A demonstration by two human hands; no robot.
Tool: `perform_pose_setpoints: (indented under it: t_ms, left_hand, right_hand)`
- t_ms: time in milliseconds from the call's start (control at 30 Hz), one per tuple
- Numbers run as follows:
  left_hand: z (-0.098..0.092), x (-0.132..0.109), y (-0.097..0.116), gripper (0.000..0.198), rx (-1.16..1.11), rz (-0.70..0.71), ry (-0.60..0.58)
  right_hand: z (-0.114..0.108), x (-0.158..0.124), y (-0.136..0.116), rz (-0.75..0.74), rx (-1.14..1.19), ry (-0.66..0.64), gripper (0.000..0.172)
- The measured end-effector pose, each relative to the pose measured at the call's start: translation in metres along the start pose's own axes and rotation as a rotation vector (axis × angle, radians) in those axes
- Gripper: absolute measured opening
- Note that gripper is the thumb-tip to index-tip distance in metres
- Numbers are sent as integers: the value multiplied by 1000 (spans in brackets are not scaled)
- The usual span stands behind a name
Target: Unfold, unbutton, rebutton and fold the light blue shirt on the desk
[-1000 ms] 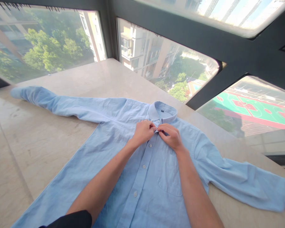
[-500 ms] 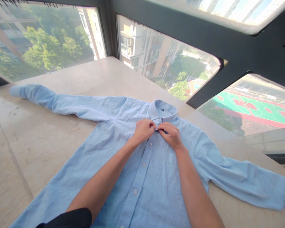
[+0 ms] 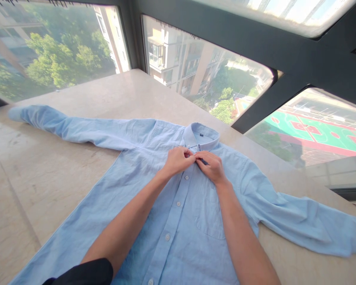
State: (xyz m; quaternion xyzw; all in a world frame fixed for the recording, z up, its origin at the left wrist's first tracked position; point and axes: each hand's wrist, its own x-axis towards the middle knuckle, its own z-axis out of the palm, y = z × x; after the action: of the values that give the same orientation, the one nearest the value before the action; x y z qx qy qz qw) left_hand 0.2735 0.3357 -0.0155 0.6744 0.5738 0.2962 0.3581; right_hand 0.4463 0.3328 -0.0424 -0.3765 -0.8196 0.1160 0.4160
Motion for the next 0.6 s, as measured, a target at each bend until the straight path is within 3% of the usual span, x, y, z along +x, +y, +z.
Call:
perform_pose_setpoints:
  t_ms: [167,333,600]
  left_hand:
    - [0,-4,-4,22,51,73,-2]
    - [7,-8,-8,18,142,134,83]
    - [13,-11,-7,13,259,125,127]
  right_hand:
    - [1,-1,1,22,-6,3,15]
    - [2,-1,1,50,24,-17,15]
    - [4,-2,6,122,55,-85,11]
